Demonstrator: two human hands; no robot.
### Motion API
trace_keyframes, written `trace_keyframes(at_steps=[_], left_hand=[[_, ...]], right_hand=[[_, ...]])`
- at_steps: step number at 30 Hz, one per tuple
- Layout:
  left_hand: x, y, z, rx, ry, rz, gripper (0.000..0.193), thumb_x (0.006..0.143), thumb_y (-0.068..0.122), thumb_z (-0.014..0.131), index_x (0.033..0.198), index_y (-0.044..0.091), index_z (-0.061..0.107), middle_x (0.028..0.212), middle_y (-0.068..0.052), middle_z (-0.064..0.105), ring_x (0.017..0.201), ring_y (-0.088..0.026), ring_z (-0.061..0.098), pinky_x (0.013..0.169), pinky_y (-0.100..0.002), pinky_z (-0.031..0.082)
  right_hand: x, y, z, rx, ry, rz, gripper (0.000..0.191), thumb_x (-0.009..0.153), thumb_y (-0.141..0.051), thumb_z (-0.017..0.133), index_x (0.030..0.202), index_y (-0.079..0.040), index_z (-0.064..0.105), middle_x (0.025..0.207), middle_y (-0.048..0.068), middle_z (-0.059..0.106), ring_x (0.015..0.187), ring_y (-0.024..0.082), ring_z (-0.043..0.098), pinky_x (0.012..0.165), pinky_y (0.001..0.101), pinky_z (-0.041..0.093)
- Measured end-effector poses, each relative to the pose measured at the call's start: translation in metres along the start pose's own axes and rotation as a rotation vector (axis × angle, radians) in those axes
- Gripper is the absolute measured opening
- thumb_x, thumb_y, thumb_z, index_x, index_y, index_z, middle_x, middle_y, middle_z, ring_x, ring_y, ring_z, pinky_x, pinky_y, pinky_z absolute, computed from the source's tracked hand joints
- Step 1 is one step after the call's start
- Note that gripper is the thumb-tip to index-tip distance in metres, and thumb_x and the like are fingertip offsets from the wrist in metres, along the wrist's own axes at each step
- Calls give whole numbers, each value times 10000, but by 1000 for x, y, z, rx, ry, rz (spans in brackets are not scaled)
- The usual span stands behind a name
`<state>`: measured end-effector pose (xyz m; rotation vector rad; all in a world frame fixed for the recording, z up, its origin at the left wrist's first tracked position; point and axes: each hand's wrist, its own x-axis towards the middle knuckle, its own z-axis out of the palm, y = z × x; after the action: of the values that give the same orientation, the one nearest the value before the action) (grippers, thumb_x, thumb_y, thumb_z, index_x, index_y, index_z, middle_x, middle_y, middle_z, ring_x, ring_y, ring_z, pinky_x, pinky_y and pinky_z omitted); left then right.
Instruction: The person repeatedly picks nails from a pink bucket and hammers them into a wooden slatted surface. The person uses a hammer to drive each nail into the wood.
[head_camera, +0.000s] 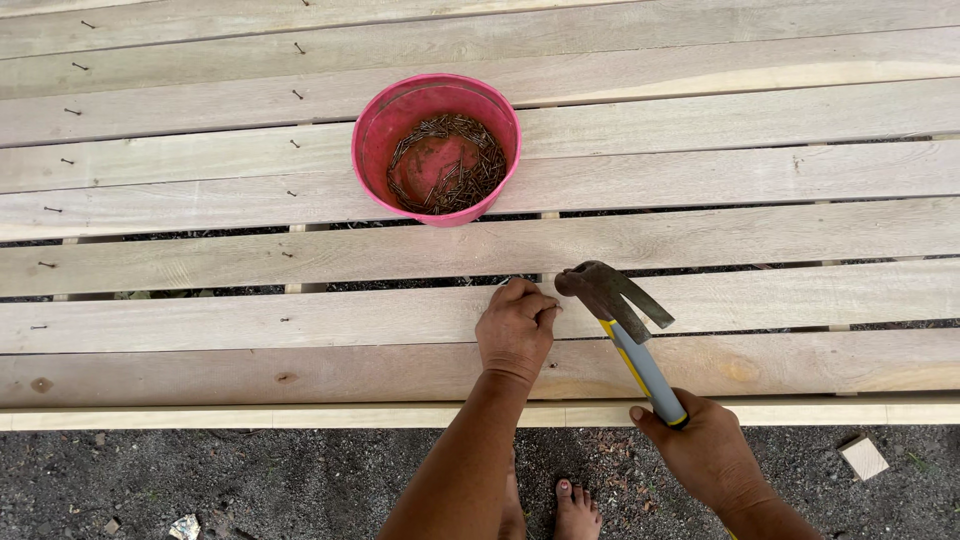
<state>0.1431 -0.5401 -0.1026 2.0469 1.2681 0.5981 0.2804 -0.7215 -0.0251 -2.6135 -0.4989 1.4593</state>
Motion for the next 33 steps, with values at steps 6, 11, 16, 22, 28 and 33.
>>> trace_keyframes(at_steps=[6, 11, 16, 22, 28, 33], left_hand=[[0, 1, 0, 55, -4, -16, 59, 761, 120, 818, 772, 167, 782, 907, 74, 661, 928, -155, 678, 747, -335, 589], [3, -3, -8, -19, -67, -28, 97, 764, 66, 794, 805, 134, 738, 944, 30, 644, 881, -173, 689, 735, -336, 596], [17, -16, -17, -116, -188, -203, 162, 773, -10, 759, 725, 45, 615, 962, -48, 624, 789, -230, 694, 709, -352, 599], [24, -19, -8, -8, -133, -126, 159, 725, -44, 766, 686, 29, 630, 941, -82, 635, 835, -276, 684, 741, -373, 587], [24, -21, -7, -37, -150, -109, 166, 721, -24, 772, 674, 34, 623, 939, -85, 640, 845, -285, 681, 736, -378, 592], [35, -4, -25, 3, -192, 18, 147, 740, -27, 775, 725, 36, 643, 953, -97, 626, 847, -297, 671, 746, -394, 586]], right_hand=[[-14, 3, 6, -42, -63, 87, 459, 930, -437, 715, 1262, -121, 731, 738, 130, 730, 644, 180, 669, 760, 365, 594], [-14, 0, 4, -51, -89, 91, 464, 954, -449, 683, 1258, -101, 725, 676, 109, 713, 594, 166, 643, 700, 352, 591], [-15, 14, 11, 189, 49, -134, 458, 913, -446, 763, 1165, -63, 772, 626, 117, 684, 577, 134, 573, 641, 353, 560], [1, 8, 29, -55, -36, 61, 444, 948, -408, 733, 1265, -98, 714, 722, 41, 732, 656, 109, 675, 744, 300, 532], [7, 29, 39, 167, -15, -19, 433, 919, -379, 744, 1218, -66, 747, 743, 149, 760, 699, 188, 653, 761, 350, 583], [16, 34, 52, 212, 36, -19, 419, 880, -350, 770, 1168, -47, 734, 760, 92, 773, 718, 146, 734, 763, 326, 588]])
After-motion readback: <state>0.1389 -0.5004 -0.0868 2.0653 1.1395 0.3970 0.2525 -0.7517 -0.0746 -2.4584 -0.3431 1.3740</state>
